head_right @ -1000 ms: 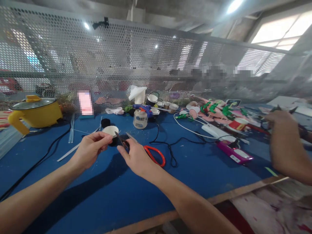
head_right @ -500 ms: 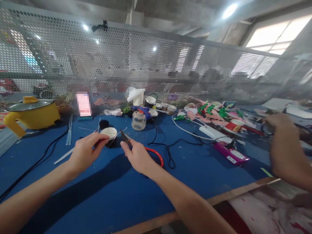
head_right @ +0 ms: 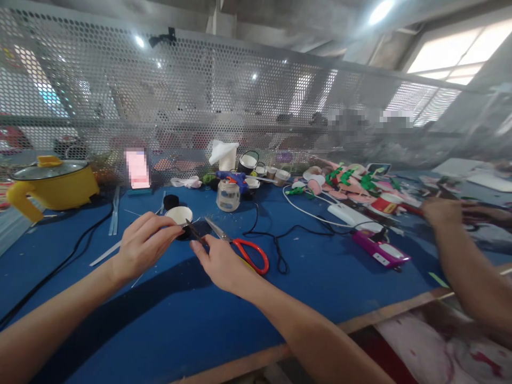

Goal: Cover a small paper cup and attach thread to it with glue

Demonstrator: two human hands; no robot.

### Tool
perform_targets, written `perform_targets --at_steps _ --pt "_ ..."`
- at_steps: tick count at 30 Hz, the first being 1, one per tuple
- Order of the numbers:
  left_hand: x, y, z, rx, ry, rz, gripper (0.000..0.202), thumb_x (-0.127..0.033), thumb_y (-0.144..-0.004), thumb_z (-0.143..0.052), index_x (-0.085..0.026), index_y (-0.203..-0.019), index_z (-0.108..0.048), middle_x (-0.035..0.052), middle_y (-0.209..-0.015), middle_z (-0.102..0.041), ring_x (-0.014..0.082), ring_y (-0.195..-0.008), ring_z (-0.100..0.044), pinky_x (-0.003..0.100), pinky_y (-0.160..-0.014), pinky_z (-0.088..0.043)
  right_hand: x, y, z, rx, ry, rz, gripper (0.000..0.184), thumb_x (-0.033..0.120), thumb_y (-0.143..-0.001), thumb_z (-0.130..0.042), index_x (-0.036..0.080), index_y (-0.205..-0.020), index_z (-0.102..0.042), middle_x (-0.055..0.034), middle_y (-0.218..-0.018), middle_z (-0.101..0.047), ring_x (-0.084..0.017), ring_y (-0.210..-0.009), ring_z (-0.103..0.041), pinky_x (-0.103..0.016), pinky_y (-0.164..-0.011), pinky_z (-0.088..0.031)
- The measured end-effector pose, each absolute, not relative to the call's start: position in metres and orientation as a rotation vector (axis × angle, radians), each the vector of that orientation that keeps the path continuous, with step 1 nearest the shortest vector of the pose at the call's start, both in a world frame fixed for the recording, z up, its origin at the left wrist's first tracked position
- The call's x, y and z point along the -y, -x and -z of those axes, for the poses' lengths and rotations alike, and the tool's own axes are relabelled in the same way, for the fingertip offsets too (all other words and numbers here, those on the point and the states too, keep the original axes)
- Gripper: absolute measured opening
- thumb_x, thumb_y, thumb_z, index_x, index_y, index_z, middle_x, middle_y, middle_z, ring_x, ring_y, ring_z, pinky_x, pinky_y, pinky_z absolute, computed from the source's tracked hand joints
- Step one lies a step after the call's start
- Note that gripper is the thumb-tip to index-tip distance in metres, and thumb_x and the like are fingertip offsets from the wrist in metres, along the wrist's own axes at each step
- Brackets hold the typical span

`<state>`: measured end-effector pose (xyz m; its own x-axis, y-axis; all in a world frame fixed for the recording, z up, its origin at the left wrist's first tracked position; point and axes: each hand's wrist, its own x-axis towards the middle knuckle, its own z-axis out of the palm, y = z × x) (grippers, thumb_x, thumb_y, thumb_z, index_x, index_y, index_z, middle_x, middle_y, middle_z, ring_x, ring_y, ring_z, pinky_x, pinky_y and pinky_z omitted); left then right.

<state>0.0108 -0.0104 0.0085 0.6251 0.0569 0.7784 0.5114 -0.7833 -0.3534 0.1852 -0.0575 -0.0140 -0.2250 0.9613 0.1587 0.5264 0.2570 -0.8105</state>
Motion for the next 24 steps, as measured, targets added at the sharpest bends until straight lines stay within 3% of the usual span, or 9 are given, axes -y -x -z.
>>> perform_targets --at_steps 7,10,12,15,17,19,21,24 --pt "0.014 -0.015 -0.009 0.623 2.501 1.285 0.010 -0.015 -0.074 -0.054 -0.019 -0.074 -0.063 0.0053 -0.073 -0.064 0.0131 -0.064 -0.054 0.026 -0.061 -0.043 0.059 -0.185 0.010 1.917 1.394 -0.701 0.031 0.039 -0.085 -0.032 0.016 -0.074 -0.050 0.0001 -0.055 -0.050 -0.011 -0.049 -0.047 -0.024 -0.049 -0.035" --pt "0.020 -0.024 -0.014 1.257 2.752 1.730 0.005 -0.020 -0.069 -0.060 -0.017 -0.065 -0.062 0.0026 -0.064 -0.061 0.0110 -0.057 -0.052 0.023 -0.054 -0.041 0.057 -0.184 0.010 1.917 1.425 -0.604 0.028 0.036 -0.085 -0.034 0.016 -0.074 -0.049 -0.0011 -0.058 -0.052 -0.012 -0.051 -0.048 -0.025 -0.051 -0.036" --pt "0.022 -0.029 -0.017 1.864 2.898 2.069 0.012 -0.024 -0.063 -0.065 -0.016 -0.058 -0.057 -0.0014 -0.053 -0.054 0.0065 -0.044 -0.043 0.019 -0.042 -0.033 0.056 -0.184 0.011 1.917 1.409 -0.536 0.025 0.035 -0.085 -0.035 0.016 -0.075 -0.049 -0.0021 -0.062 -0.054 -0.013 -0.054 -0.049 -0.025 -0.052 -0.036" --pt "0.021 -0.030 -0.021 2.389 3.077 2.255 0.021 -0.029 -0.059 -0.068 -0.015 -0.056 -0.052 -0.0045 -0.050 -0.047 0.0026 -0.038 -0.032 0.016 -0.037 -0.024 0.056 -0.184 0.011 1.918 1.389 -0.509 0.023 0.033 -0.084 -0.036 0.017 -0.076 -0.049 -0.0023 -0.063 -0.054 -0.013 -0.056 -0.048 -0.025 -0.054 -0.036" --pt "0.019 -0.027 -0.021 2.330 3.196 2.103 0.021 -0.031 -0.062 -0.066 -0.015 -0.058 -0.053 -0.0040 -0.053 -0.049 0.0028 -0.041 -0.034 0.016 -0.039 -0.026 0.056 -0.185 0.009 1.909 1.411 -0.561 0.024 0.034 -0.084 -0.035 0.017 -0.073 -0.048 -0.0014 -0.059 -0.052 -0.013 -0.053 -0.047 -0.025 -0.052 -0.036" --pt "0.018 -0.023 -0.022 2.076 3.243 1.731 0.020 -0.032 -0.070 -0.058 -0.015 -0.060 -0.055 -0.0024 -0.054 -0.052 0.0043 -0.043 -0.038 0.017 -0.041 -0.029 0.055 -0.188 0.007 1.874 1.435 -0.638 0.027 0.035 -0.085 -0.034 0.017 -0.070 -0.047 -0.0002 -0.055 -0.049 -0.012 -0.049 -0.045 -0.025 -0.051 -0.036" --pt "0.019 -0.019 -0.022 1.702 3.126 1.357 0.023 -0.030 -0.076 -0.050 -0.015 -0.061 -0.057 -0.0004 -0.053 -0.054 0.0068 -0.045 -0.042 0.019 -0.045 -0.033 0.053 -0.191 0.005 1.821 1.426 -0.720 0.029 0.037 -0.085 -0.032 0.017 -0.069 -0.046 0.0007 -0.053 -0.048 -0.011 -0.046 -0.044 -0.024 -0.049 -0.036" --pt "0.020 -0.016 -0.021 1.005 2.769 1.106 0.017 -0.019 -0.078 -0.047 -0.015 -0.070 -0.061 0.0047 -0.065 -0.061 0.0127 -0.060 -0.052 0.023 -0.058 -0.041 0.052 -0.193 0.005 1.790 1.404 -0.795 0.030 0.038 -0.085 -0.032 0.017 -0.069 -0.045 0.0014 -0.053 -0.048 -0.009 -0.043 -0.043 -0.023 -0.047 -0.036"
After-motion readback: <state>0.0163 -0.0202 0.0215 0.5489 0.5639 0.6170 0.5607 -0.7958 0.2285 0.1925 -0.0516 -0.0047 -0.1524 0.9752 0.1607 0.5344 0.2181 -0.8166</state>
